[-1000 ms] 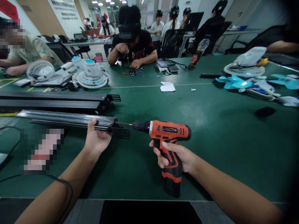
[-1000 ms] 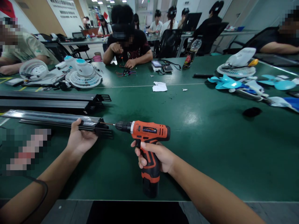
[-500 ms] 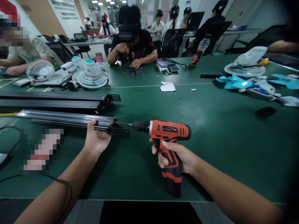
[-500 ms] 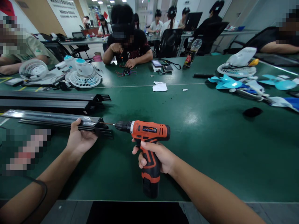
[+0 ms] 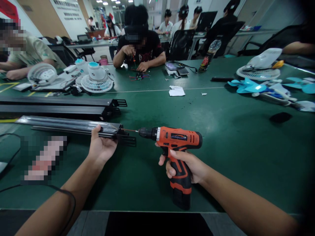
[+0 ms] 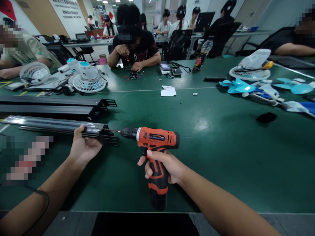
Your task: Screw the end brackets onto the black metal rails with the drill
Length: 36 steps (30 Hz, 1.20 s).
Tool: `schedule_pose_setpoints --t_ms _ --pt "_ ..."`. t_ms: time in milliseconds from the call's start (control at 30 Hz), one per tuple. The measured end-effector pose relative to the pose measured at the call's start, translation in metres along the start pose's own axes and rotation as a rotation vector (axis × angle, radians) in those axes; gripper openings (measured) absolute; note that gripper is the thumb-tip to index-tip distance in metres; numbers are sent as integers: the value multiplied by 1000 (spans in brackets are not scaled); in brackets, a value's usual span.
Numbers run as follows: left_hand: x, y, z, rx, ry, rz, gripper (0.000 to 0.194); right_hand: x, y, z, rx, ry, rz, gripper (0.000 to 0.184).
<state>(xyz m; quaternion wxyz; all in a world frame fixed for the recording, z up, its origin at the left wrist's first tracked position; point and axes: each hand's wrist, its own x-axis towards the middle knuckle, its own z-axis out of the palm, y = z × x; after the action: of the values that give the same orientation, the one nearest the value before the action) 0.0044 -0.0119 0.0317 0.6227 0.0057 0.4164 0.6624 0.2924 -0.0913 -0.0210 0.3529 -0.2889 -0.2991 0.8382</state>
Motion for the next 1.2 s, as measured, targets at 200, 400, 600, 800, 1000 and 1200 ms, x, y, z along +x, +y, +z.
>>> schedule_pose_setpoints --t_ms 200,400,600,800,1000,1200 --pt "-1 0 -1 15 -4 -5 24 2 -4 2 80 -13 -36 44" --pt "0 -1 -2 19 -9 0 24 3 -4 1 106 -88 -46 38" --pt "-1 -1 1 27 22 -9 25 2 -2 -3 109 -151 -53 38" --pt "1 0 0 25 0 1 25 3 -2 -2 94 -150 -61 32" --pt "2 -1 -1 41 -7 -5 26 4 -1 -3 119 -162 -56 32" --pt "2 -1 -2 22 -22 10 24 4 -1 -2 199 -221 -42 39"
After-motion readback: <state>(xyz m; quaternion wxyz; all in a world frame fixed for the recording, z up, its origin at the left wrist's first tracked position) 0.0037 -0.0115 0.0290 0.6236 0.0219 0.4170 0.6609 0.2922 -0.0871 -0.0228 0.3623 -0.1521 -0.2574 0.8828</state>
